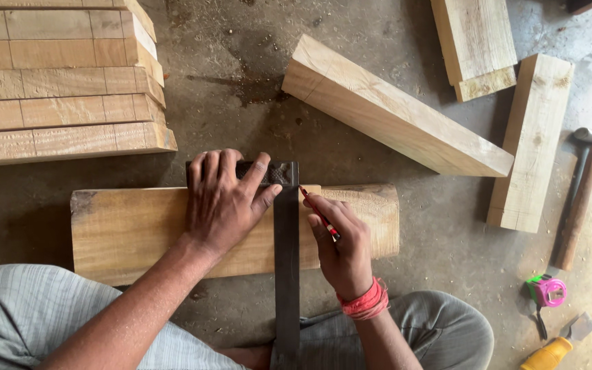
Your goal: The person sits on the workshop floor and marks cutting lines on wooden boards. They pick up a board, hold a try square against it, and draw a line with a red pencil, then set the marked board aside and repeat the process on other boards.
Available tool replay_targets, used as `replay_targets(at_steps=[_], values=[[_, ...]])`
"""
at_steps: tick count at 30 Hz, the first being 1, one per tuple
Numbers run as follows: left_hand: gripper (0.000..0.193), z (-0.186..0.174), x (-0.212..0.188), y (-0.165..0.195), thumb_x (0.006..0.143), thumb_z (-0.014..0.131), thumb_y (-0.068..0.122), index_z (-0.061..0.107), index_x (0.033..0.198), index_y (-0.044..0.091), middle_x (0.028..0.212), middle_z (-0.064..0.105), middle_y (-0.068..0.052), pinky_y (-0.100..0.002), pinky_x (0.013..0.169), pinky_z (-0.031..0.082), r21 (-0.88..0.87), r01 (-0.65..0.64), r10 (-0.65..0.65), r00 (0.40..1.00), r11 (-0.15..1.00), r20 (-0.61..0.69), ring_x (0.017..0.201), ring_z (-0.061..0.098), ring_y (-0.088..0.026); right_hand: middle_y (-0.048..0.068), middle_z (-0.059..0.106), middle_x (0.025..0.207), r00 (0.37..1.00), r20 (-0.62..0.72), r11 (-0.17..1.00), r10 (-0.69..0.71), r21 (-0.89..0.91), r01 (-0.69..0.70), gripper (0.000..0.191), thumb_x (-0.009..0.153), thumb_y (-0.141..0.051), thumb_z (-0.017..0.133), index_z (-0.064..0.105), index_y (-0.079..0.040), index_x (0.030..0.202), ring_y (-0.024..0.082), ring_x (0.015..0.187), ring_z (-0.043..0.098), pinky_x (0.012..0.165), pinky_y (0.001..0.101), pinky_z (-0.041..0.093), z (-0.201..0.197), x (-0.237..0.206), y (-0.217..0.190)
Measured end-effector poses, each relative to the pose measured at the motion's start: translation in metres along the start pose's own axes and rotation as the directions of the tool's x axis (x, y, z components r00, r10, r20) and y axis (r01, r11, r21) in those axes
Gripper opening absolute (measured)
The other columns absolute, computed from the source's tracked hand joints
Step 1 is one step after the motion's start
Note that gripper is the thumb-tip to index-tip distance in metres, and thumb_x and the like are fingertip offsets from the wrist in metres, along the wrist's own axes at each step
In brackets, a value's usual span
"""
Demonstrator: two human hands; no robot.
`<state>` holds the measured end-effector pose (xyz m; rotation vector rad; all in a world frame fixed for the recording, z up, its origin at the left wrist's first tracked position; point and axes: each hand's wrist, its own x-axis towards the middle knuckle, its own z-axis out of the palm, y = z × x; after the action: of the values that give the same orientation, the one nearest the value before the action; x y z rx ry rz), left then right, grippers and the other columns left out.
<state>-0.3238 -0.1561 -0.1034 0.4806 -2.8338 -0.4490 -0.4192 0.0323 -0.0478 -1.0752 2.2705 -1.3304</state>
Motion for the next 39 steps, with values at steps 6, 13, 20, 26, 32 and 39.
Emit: replay_targets(at_steps=[6,13,20,26,32,39], values=[[0.059,0.003,-0.005,0.0,0.096,0.059,0.061,0.067,0.129,0.012,0.104,0.058,-0.016,-0.056,0.097,0.04,0.015,-0.014,0.014,1.0,1.0,-0.014,0.102,0.054,-0.031,0.012,0.077,0.099,0.976,0.114,0.983,0.186,-0.017,-0.185,0.022,0.094,-0.004,0.065,0.073,0.0,0.114,0.023,0.076,0.07,0.069,0.0325,0.056,-0.018,-0.027,-0.013],[0.059,0.008,-0.011,0.001,0.098,0.058,0.061,0.066,0.13,0.012,0.103,0.058,-0.016,-0.056,0.096,0.041,0.023,-0.019,0.02,1.0,1.0,-0.016,0.101,0.054,-0.031,0.011,0.075,0.085,0.901,0.36,0.97,0.244,-0.07,-0.234,0.024,0.091,-0.006,0.071,0.076,-0.001,0.114,0.023,0.075,0.066,0.068,0.0348,0.055,-0.033,-0.108,-0.024],[0.06,-0.002,-0.013,0.01,0.098,0.057,0.062,0.066,0.132,0.012,0.104,0.059,-0.017,-0.056,0.097,0.041,0.001,-0.015,0.015,1.0,1.0,-0.016,0.102,0.055,-0.032,0.013,0.078,0.108,0.987,-0.043,0.986,0.157,-0.044,-0.159,0.026,0.094,-0.002,0.065,0.071,0.0,0.119,0.022,0.092,0.076,0.078,0.0324,0.06,-0.038,-0.092,-0.034],[0.063,0.005,-0.004,0.01,0.094,0.056,0.063,0.068,0.131,0.014,0.105,0.062,-0.017,-0.057,0.097,0.042,0.022,-0.018,0.018,1.0,1.0,-0.005,0.102,0.057,-0.032,0.014,0.075,0.114,0.993,-0.114,0.994,0.023,-0.1,-0.035,0.025,0.097,-0.001,0.066,0.068,0.001,0.122,0.024,0.102,0.074,0.087,0.0325,0.058,-0.016,-0.033,-0.017],[0.062,0.011,-0.001,0.005,0.097,0.057,0.062,0.068,0.134,0.013,0.106,0.06,-0.017,-0.055,0.099,0.041,-0.019,-0.009,0.009,1.0,1.0,0.01,0.104,0.055,-0.032,0.015,0.076,0.116,0.98,-0.15,0.988,0.131,-0.062,-0.142,0.026,0.098,-0.003,0.065,0.069,0.001,0.123,0.023,0.095,0.077,0.082,0.0314,0.059,0.003,-0.025,0.001],[0.061,0.008,0.0,0.009,0.095,0.058,0.061,0.068,0.133,0.014,0.107,0.058,-0.016,-0.056,0.1,0.04,0.0,-0.021,0.021,1.0,1.0,-0.012,0.104,0.055,-0.031,0.018,0.075,0.12,0.986,-0.133,0.991,0.098,-0.079,-0.109,0.027,0.098,-0.003,0.065,0.068,0.002,0.125,0.027,0.111,0.076,0.09,0.0333,0.059,0.004,-0.034,0.008]])
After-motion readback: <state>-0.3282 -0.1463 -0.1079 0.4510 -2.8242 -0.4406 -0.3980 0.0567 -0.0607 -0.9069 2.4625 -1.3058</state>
